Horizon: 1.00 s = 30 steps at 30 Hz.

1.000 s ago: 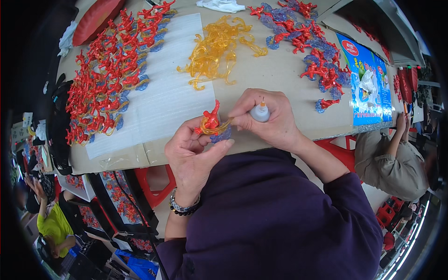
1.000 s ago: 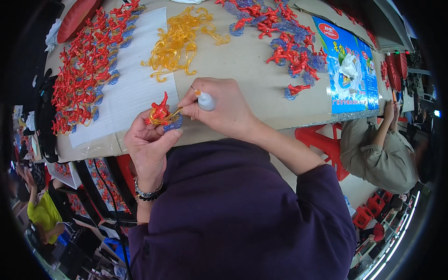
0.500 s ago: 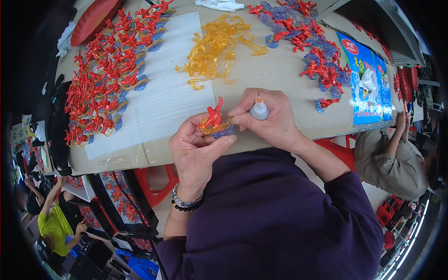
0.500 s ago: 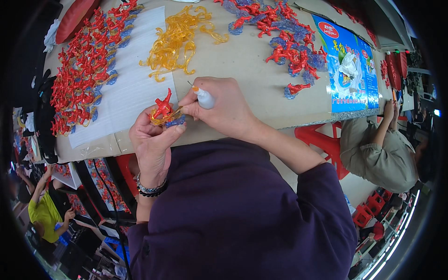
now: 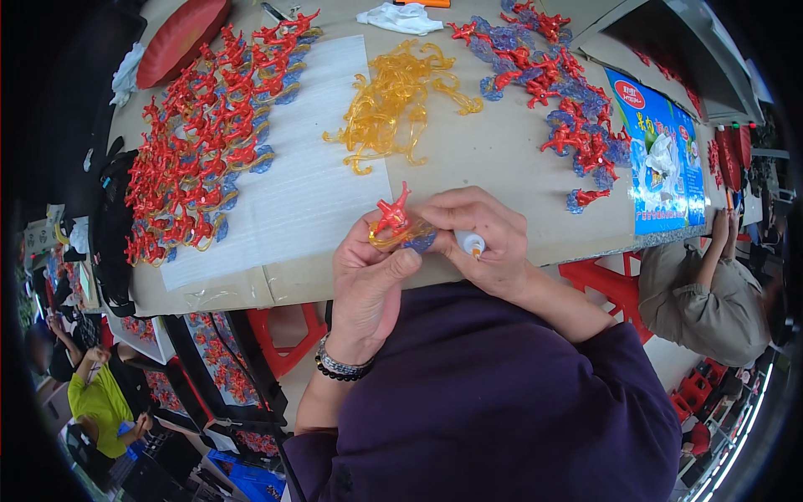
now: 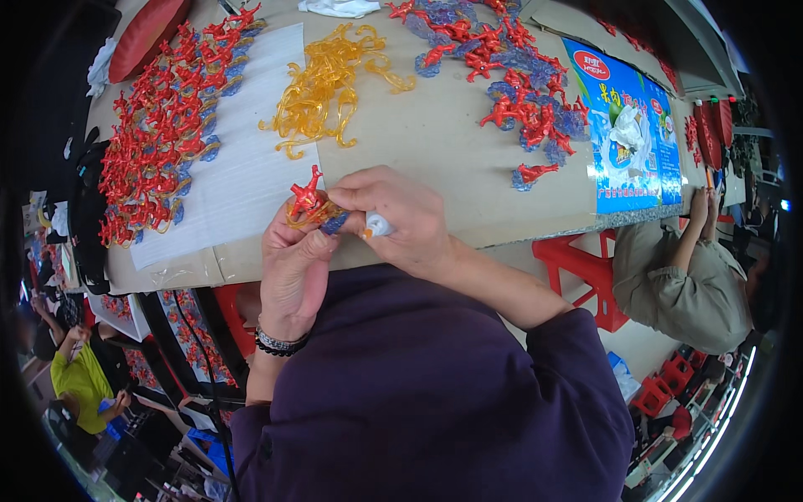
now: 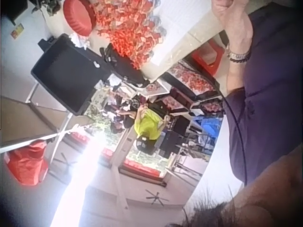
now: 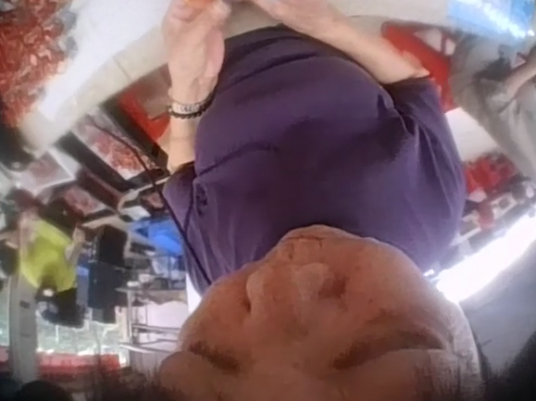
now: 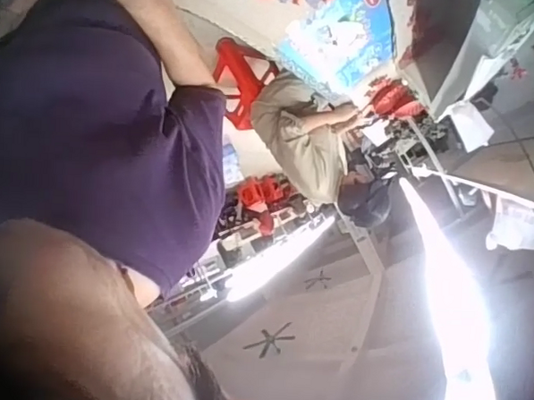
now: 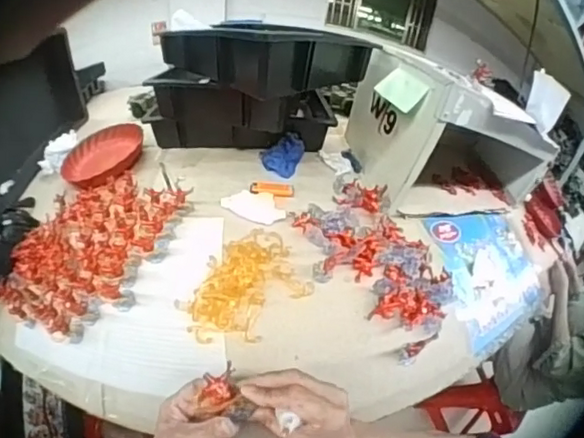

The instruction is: The person applies glue from a bottle onto plastic toy figures and accessories, attaching the pieces onto bases by hand to assemble the figures.

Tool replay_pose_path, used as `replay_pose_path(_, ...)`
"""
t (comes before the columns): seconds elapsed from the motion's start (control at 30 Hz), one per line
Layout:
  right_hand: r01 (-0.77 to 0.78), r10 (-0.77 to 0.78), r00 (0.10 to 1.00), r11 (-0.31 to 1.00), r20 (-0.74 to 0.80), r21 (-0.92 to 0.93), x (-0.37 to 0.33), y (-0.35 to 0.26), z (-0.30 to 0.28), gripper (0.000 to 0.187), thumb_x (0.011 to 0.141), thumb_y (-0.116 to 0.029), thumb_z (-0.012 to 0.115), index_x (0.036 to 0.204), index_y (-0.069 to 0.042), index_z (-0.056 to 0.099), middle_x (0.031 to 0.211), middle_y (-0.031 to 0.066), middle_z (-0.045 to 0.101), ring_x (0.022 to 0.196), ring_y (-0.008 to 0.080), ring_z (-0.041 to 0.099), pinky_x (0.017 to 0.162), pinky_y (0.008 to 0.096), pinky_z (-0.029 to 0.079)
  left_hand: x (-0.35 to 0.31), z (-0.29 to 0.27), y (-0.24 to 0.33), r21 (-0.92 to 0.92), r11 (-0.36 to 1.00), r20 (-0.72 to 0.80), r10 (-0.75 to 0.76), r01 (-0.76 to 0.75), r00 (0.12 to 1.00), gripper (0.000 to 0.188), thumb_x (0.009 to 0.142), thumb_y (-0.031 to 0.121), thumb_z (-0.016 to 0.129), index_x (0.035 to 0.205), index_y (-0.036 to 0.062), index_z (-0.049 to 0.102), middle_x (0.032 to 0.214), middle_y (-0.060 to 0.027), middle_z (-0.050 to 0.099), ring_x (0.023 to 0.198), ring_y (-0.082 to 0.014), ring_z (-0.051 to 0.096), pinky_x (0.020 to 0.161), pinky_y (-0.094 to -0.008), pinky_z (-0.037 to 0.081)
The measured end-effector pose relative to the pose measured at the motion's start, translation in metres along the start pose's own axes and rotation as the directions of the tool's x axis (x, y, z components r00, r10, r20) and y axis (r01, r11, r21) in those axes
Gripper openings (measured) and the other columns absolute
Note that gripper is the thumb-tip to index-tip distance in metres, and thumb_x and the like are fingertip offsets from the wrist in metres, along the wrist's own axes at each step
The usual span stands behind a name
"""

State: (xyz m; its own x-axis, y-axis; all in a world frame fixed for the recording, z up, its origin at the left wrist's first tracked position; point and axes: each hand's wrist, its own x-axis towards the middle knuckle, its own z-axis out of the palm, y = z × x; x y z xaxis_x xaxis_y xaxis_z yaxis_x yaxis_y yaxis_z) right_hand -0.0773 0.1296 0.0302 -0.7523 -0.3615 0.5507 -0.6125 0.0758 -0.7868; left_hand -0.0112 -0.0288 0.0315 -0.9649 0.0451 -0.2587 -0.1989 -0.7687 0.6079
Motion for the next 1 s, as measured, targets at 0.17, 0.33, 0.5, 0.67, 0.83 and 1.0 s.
replay_pose_path(0.17,0.121,-0.122,0.991,0.992,-0.053,-0.030,-0.006,0.006,-0.001,0.037,0.067,0.001,0.081,0.101,0.003,0.066,0.092,0.0159,0.068,0.076,0.0287,0.068,0.062,0.0322,0.055,-0.003,0.008,0.000,0.058,0.998,-0.027,0.039,-0.037,0.999,0.048,0.084,0.011,0.075,0.125,-0.0018,0.052,0.108,-0.0082,0.066,0.091,-0.0114,0.061,0.078,-0.0250,0.048)
replay_pose_path(0.33,0.274,-0.277,0.960,0.958,-0.030,-0.078,-0.004,0.011,-0.006,0.032,0.074,0.002,0.079,0.103,0.004,0.064,0.094,0.0170,0.067,0.073,0.0225,0.068,0.060,0.0294,0.054,-0.007,0.010,0.002,0.198,0.976,-0.062,0.106,-0.092,0.992,0.042,0.090,0.019,0.069,0.124,-0.0026,0.055,0.105,-0.0085,0.066,0.085,-0.0125,0.061,0.072,-0.0249,0.048)
replay_pose_path(0.5,0.344,-0.347,0.938,0.934,-0.015,-0.102,-0.002,0.011,-0.007,0.032,0.074,0.002,0.078,0.102,0.003,0.064,0.089,0.0163,0.068,0.067,0.0231,0.066,0.055,0.0289,0.053,-0.009,0.009,0.001,0.261,0.954,-0.008,0.153,-0.145,0.988,0.043,0.094,0.014,0.063,0.129,-0.0077,0.051,0.098,-0.0103,0.068,0.082,-0.0118,0.061,0.068,-0.0253,0.049)
replay_pose_path(0.67,0.384,-0.387,0.922,0.915,0.002,-0.128,-0.003,0.013,-0.008,0.035,0.072,0.003,0.078,0.104,0.003,0.065,0.088,0.0161,0.067,0.065,0.0241,0.066,0.054,0.0299,0.053,-0.011,0.010,0.001,0.274,0.949,0.005,0.163,-0.158,0.987,0.042,0.095,0.014,0.062,0.129,-0.0077,0.051,0.100,-0.0107,0.068,0.083,-0.0122,0.062,0.069,-0.0251,0.049)
replay_pose_path(0.83,0.393,-0.396,0.918,0.908,0.006,-0.144,-0.002,0.014,-0.009,0.038,0.069,0.004,0.078,0.104,0.002,0.065,0.087,0.0157,0.067,0.064,0.0239,0.066,0.053,0.0306,0.053,-0.011,0.015,0.001,0.293,0.942,-0.010,0.172,-0.162,0.985,0.041,0.096,0.015,0.060,0.129,-0.0080,0.051,0.103,-0.0110,0.067,0.085,-0.0125,0.062,0.072,-0.0260,0.050)
replay_pose_path(1.0,0.409,-0.411,0.911,0.899,0.021,-0.159,0.000,0.014,-0.011,0.037,0.068,0.005,0.078,0.103,0.002,0.066,0.087,0.0144,0.067,0.064,0.0237,0.066,0.053,0.0309,0.054,-0.010,0.015,0.000,0.314,0.933,0.007,0.184,-0.177,0.983,0.041,0.097,0.016,0.059,0.129,-0.0075,0.051,0.106,-0.0112,0.066,0.084,-0.0125,0.061,0.074,-0.0264,0.050)
